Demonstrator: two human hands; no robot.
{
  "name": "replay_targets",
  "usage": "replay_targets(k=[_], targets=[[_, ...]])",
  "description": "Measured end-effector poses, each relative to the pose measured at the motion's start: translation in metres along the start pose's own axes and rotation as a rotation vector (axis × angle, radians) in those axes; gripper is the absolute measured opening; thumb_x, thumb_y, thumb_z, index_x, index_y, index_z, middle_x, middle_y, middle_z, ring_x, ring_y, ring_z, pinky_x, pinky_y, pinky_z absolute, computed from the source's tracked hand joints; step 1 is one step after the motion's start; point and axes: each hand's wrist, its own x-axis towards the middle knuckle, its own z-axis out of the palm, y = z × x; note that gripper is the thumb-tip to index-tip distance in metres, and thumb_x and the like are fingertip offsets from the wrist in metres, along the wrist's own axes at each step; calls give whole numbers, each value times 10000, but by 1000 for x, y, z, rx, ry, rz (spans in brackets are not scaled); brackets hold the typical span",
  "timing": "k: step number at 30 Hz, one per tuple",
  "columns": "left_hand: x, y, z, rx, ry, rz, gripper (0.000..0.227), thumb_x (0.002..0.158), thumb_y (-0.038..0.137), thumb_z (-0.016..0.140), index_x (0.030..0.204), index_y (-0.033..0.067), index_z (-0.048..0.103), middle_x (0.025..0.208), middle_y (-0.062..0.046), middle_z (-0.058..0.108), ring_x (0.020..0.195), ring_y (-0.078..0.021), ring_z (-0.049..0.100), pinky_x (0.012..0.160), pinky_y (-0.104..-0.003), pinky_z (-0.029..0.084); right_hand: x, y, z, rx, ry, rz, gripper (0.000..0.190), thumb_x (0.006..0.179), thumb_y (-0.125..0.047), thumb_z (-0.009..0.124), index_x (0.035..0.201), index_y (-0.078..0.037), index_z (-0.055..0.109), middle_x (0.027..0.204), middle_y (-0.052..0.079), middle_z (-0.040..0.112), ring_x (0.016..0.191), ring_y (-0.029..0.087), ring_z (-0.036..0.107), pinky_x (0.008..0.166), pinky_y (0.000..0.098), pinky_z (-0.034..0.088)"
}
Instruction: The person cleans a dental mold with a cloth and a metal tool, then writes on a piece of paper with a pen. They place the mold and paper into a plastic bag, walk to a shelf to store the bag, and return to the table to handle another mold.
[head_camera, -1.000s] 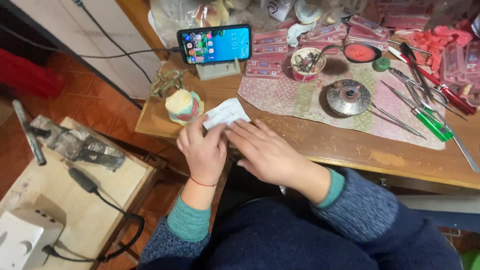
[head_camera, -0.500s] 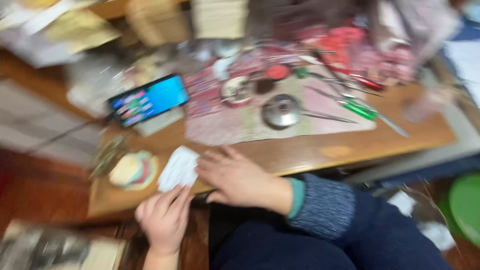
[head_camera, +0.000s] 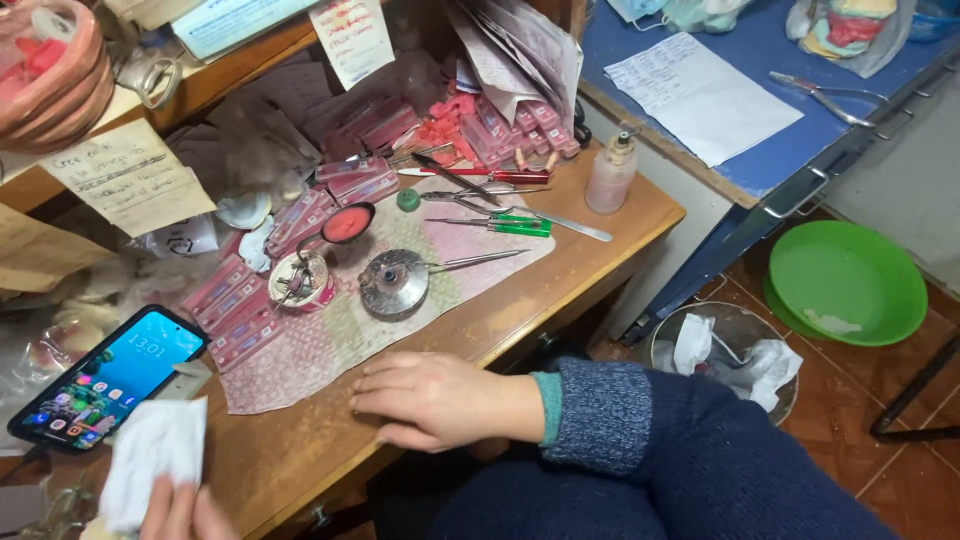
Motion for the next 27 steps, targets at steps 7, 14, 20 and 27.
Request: replay_targets(k=[7,14,20,27], targets=[[59,76,19,142,-197,-215,303,919,183,772,1166,7,754,1280,-359,658,1115,-454,680,1012,-494,556,-79,31,-66,-88,90,2,278,915,-84,733,1190,-54,706,1170,115,732,1114,320,703,1001,426,581],[176,235,-44,503,-377,-409,437,912,374,746,1256,104,765,1394,-220,659,1076,-384,712,861,-442,584,-155,46,-135,-316,220,220,204,822,-36,711,1025,-32,730,1032,116,753,1025,317,725,914,428,580],[224,288,-55,391,-260,-463,312,919,299,744,1189,144,766,1294,-124,717,949,-322,728,788,-393,587,-150,47,-134,-420,286,359,142,907,1,708,1041,-37,739,982,141,733,945,283,717,880,371,564],[256,304,-48,310,-195,-337,238,902,252,773,1094,113,768,980,-54,747,824,-270,711,727,-381,548,-115,59,-121,-238,271,435,74,1046,-36,721,1100,-13,766,799,99,673,684,187,638,673,279,493]])
